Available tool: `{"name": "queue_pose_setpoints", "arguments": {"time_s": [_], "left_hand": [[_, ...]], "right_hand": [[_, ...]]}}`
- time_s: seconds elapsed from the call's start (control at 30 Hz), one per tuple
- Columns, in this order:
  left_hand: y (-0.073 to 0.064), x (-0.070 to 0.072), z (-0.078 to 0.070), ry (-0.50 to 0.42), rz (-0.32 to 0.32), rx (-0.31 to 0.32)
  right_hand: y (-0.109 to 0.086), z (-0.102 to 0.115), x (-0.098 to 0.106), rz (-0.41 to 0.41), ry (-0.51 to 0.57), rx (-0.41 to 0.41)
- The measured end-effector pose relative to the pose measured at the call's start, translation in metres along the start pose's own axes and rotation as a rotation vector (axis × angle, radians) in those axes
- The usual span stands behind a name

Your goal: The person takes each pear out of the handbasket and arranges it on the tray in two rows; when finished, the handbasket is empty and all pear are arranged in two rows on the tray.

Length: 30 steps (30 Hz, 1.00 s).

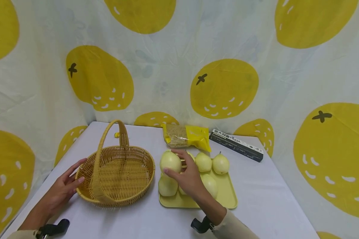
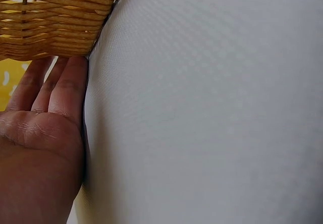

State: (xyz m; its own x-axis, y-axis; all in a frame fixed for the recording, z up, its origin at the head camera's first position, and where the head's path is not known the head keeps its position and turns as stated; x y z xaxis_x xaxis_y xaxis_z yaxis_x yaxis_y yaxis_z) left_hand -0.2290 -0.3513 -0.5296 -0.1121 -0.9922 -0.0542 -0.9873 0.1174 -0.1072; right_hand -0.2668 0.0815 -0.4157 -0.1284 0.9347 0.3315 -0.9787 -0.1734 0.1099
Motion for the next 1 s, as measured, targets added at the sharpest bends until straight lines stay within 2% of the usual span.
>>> {"name": "queue_pose_setpoints", "arguments": {"time_s": [0.33,0.73,1.0], "left_hand": [[0.0,0.002,0.003,0.007,-0.014,0.029],[0.002,0.004,0.008,0.039,-0.042,0.088],[0.0,0.003,0.005,0.03,-0.029,0.039]], "right_hand": [[-0.013,-0.03,0.046,-0.08,-0.062,-0.056],[-0.031,-0.051,0.094,-0.165,-0.123,-0.105],[-0.042,-0.069,0.128,-0.2,-0.202,-0.169]]}}
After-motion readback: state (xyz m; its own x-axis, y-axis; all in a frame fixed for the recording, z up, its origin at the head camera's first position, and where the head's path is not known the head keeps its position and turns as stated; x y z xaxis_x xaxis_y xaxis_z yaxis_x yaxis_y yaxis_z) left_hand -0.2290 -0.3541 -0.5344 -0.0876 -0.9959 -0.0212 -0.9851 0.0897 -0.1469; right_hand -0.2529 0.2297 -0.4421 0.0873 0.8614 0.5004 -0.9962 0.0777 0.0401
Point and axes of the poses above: each hand's wrist, its own y-axis towards the middle knuckle, its own x-axis out of the back of the hand, z = x × y, the point moved 10 cm from there along y, towards the middle knuckle
